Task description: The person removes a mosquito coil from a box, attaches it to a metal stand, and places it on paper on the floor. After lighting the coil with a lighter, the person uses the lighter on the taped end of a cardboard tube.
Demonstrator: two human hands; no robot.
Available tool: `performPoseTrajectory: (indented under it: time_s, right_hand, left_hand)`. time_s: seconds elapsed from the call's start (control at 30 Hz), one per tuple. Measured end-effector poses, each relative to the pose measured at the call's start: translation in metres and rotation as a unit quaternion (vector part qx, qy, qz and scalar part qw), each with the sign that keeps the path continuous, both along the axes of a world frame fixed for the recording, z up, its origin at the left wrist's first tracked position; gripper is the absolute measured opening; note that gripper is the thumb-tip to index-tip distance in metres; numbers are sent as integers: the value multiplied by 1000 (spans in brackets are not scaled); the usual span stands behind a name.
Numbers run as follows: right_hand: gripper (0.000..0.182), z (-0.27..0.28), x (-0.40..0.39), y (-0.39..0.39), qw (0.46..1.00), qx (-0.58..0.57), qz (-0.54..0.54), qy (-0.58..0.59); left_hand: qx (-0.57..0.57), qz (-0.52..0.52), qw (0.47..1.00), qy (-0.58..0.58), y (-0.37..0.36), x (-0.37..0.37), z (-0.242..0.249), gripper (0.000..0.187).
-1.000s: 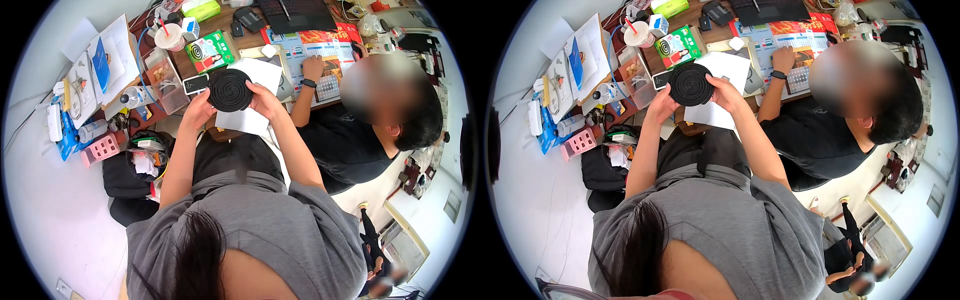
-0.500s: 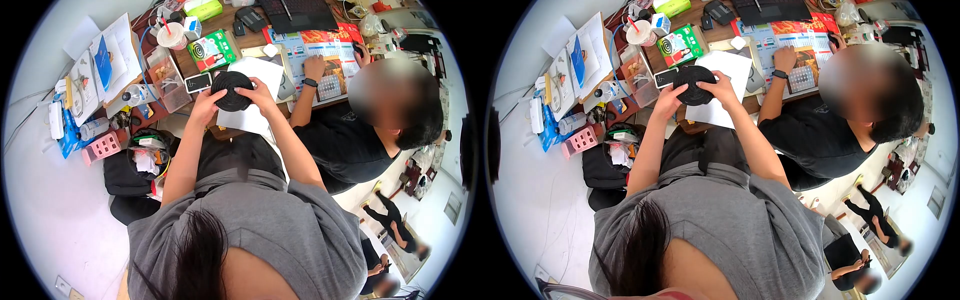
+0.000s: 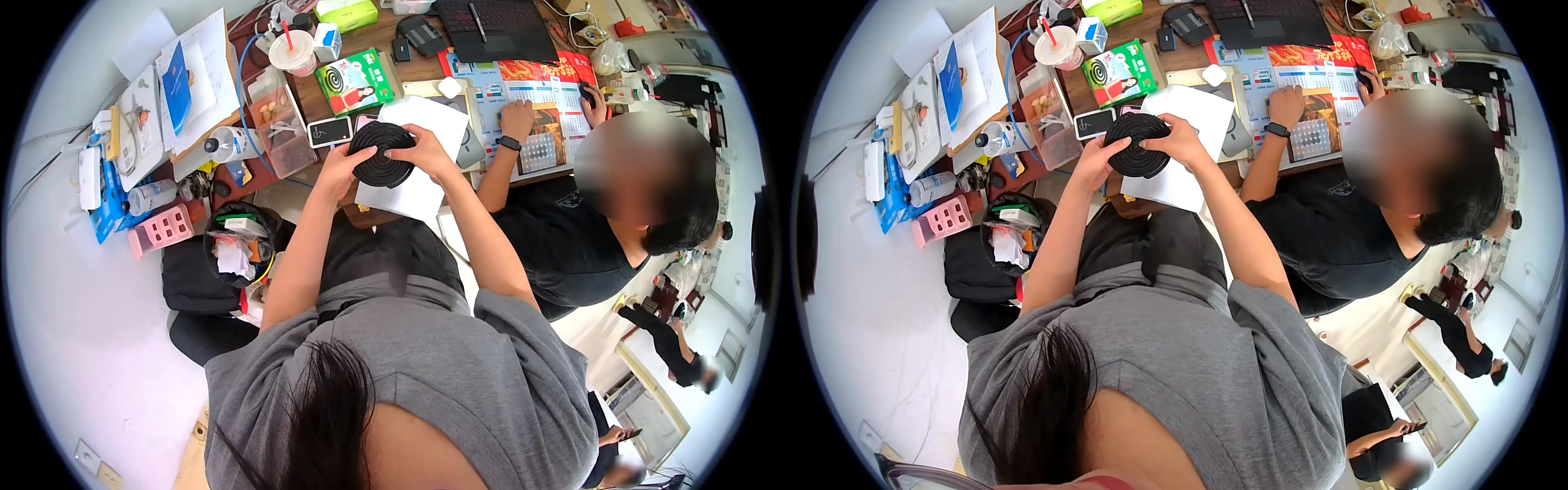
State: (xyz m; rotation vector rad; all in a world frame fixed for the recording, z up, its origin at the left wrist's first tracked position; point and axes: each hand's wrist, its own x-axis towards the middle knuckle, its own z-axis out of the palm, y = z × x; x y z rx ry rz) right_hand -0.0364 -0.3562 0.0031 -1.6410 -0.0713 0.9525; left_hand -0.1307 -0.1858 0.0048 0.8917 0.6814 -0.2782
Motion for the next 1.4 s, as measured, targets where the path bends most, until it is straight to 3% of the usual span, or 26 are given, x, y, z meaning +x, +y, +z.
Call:
performPoseTrajectory:
  time_s: [0.13,0.43,0.53,0.73,0.93,1.13,1.27,1.4]
  right_hand:
    - [47,16,-5,7,999,-35,-2,-23]
    - [50,11,-6,7,1000,1,6,6]
    - [40,12,-6,7,1000,4,1,-6]
    - [55,11,-9,4,990,-31,9,-137]
    - [54,11,-8,-6,987,-59,28,-146]
    - [49,36,-19,-3,879,-112,-13,-463]
    - [39,18,-27,-7,900,-130,-7,-416]
    - [32,-3,-33,-12,877,-93,-49,-469]
  left_hand:
    - [-8,16,1000,8,-2,-3,2,32]
    - [-123,41,991,-13,-1,-4,-1,37]
    - [-147,36,988,-1,-1,-3,-5,37]
    - [-176,13,984,-13,-1,-1,-11,39]
    - [-190,-39,980,-37,-2,5,-11,52]
    - [-190,-35,981,-31,-7,10,-15,52]
    - [-235,-12,971,-35,-10,14,-17,52]
    - [-248,23,968,-22,-14,12,-31,52]
